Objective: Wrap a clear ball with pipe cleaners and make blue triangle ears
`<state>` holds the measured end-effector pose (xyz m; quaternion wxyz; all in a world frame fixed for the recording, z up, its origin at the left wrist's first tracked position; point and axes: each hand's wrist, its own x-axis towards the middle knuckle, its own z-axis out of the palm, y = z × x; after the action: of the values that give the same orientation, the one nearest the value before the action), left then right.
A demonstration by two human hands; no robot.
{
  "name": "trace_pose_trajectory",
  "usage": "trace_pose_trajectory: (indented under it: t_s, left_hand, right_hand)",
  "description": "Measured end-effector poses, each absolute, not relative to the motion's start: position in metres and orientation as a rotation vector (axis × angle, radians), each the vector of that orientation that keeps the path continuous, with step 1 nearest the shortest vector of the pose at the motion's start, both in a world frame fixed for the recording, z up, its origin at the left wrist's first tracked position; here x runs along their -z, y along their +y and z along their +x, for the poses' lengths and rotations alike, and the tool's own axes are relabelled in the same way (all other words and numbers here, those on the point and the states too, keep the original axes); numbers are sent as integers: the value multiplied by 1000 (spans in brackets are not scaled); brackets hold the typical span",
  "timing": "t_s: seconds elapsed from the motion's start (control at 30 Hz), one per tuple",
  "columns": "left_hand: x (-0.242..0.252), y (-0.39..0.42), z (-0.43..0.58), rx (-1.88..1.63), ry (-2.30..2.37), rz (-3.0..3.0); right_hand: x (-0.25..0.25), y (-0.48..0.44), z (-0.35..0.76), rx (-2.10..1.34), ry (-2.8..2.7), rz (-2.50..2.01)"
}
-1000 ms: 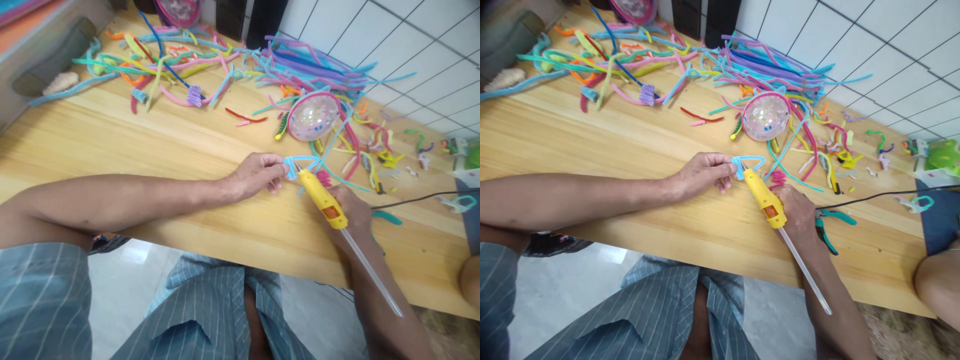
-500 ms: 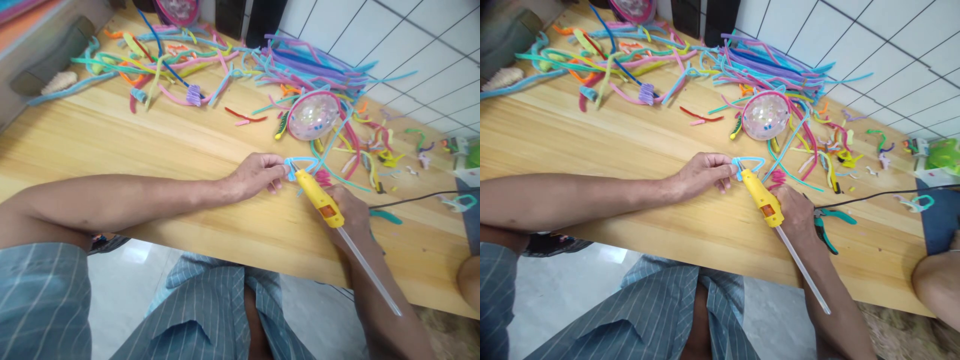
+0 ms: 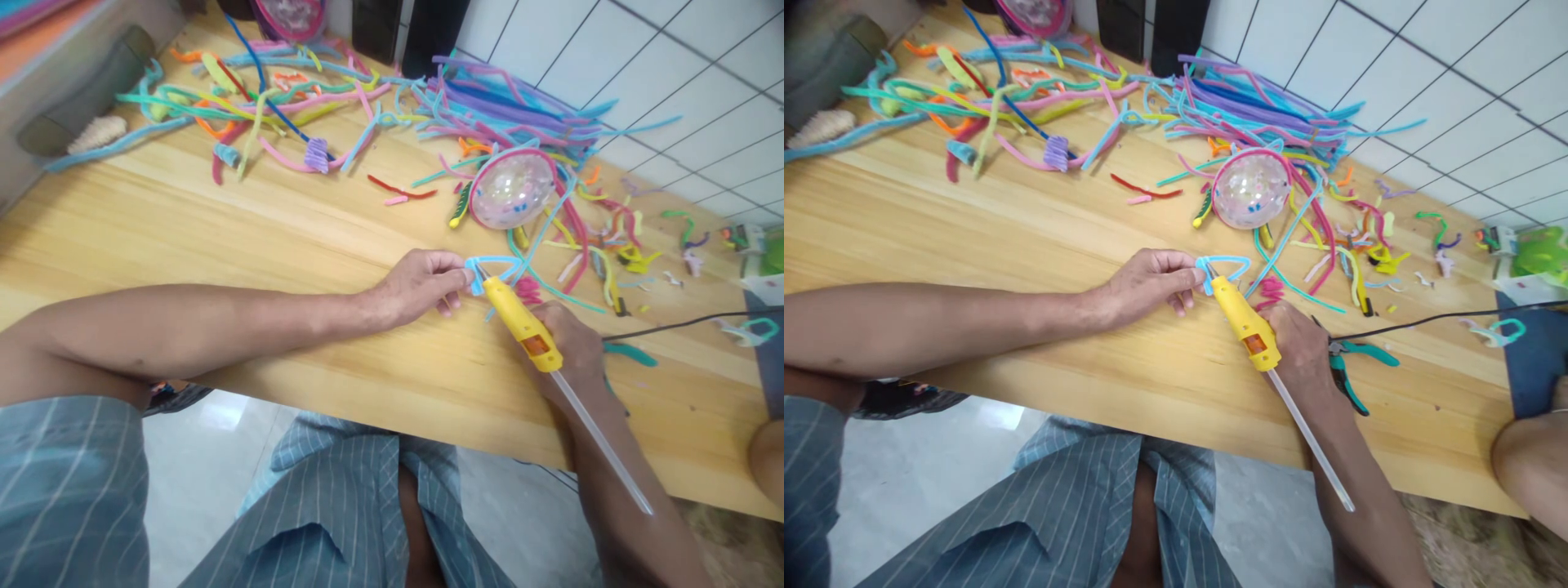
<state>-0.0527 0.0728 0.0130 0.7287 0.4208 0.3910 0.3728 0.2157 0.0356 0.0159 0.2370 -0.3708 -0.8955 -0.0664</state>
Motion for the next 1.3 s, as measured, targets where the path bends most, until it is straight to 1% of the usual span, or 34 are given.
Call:
trace_pose_trajectory:
  t_s: [0.33,0.5,0.67,0.9,1.3]
  left_hand:
    - [-10,73,-53,-816,858,939]
    - [-10,73,-53,-822,845,936]
    - [-10,74,-53,-821,853,927]
    - [-11,73,-53,-823,842,934]
    - [-11,74,-51,-828,861,912]
  right_hand:
    - [-15,33,220,44,-2432,-1123]
    - [-14,34,221,49,-2425,-1066]
    - [-15,33,221,16,-2438,-1157]
    - [-19,33,217,80,-2470,-1061]
    - [-18,30,218,-28,-2403,-1209]
